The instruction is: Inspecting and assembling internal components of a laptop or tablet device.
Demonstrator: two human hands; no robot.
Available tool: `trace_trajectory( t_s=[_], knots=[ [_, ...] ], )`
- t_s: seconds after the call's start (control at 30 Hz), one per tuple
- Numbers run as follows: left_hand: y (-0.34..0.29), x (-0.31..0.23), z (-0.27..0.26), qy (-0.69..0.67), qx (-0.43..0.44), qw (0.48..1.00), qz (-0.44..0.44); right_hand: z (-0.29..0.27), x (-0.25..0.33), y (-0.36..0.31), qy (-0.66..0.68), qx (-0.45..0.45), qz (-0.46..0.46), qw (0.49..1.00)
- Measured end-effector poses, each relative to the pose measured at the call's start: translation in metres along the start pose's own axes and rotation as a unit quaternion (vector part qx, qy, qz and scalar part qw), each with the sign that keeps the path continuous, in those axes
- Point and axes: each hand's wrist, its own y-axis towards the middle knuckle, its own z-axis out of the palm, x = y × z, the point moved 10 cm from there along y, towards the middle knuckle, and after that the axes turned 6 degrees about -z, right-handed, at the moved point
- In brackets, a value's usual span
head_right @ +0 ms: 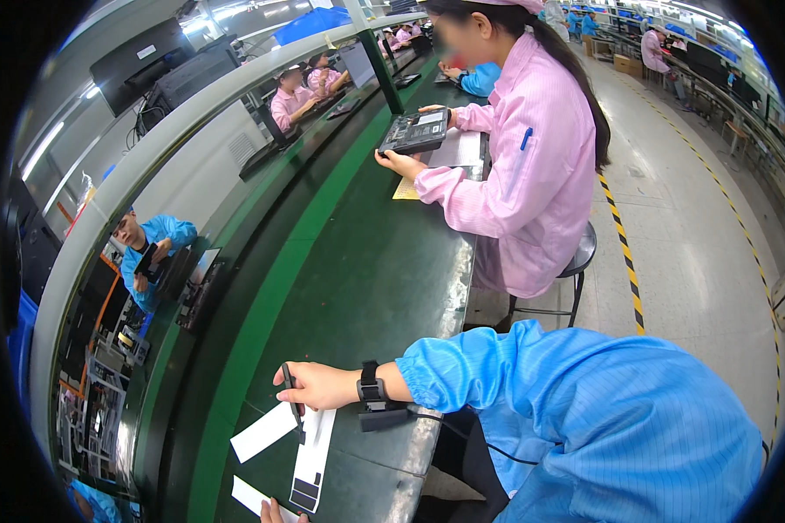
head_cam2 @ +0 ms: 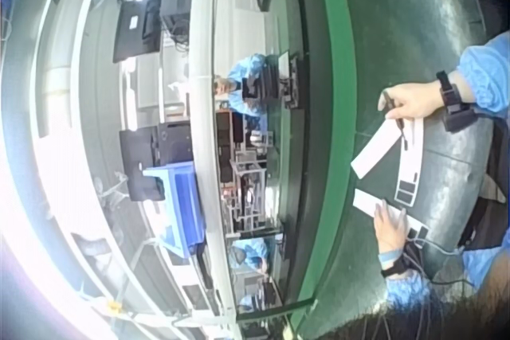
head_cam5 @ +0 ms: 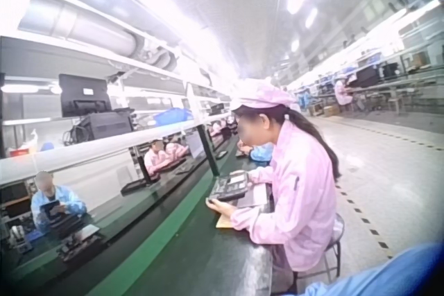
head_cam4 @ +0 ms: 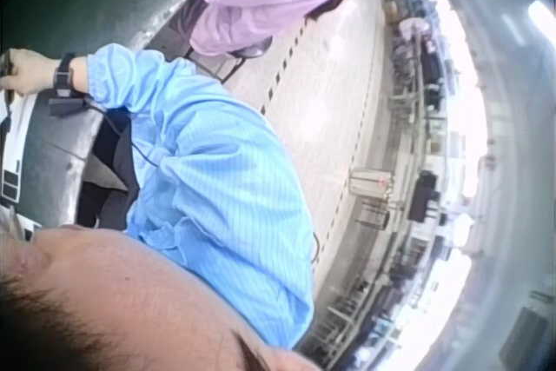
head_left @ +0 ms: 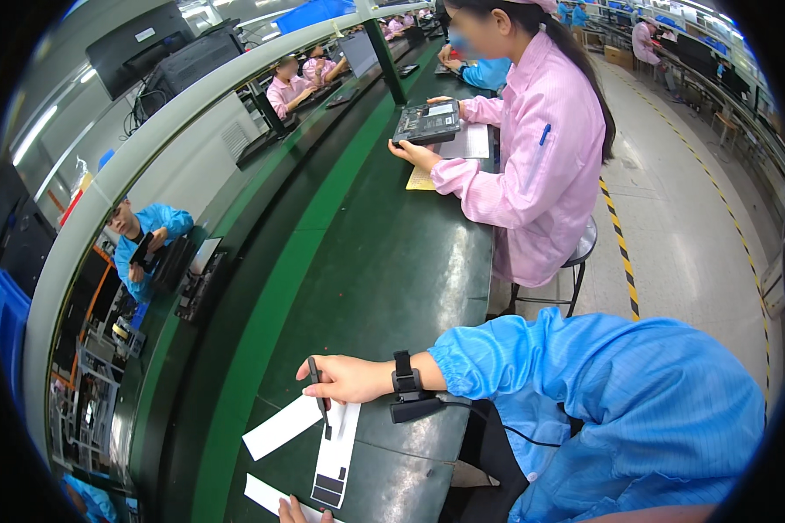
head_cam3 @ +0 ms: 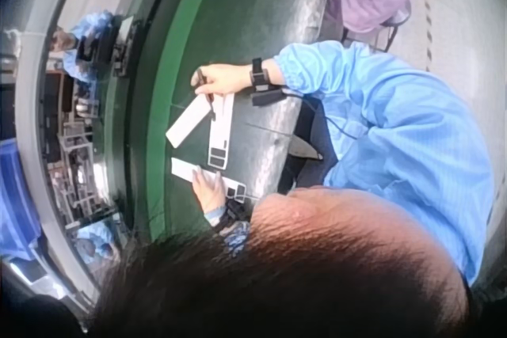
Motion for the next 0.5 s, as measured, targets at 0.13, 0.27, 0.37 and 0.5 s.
trace_trajectory(
  t_s=[0.13,0.27,0.37,0.5],
  knots=[
    [0.0003,-0.0041,-0.004,0.002,-0.012,1.0,0.018,-0.0023,0.0013,0.0,-0.015,0.001,-0.001,1.0],
    [-0.0002,-0.0022,-0.0027,-0.004,-0.01,1.0,0.026,-0.0008,0.0016,-0.0016,-0.01,0.001,0.001,1.0],
    [0.0002,-0.0002,-0.0007,-0.008,-0.001,1.0,0.013,-0.0007,0.0015,-0.0002,-0.008,0.0,0.0,1.0],
    [0.001,0.0,-0.0015,-0.013,0.005,1.0,0.006,-0.0005,-0.0004,0.0018,-0.007,-0.009,-0.014,1.0]
  ],
)
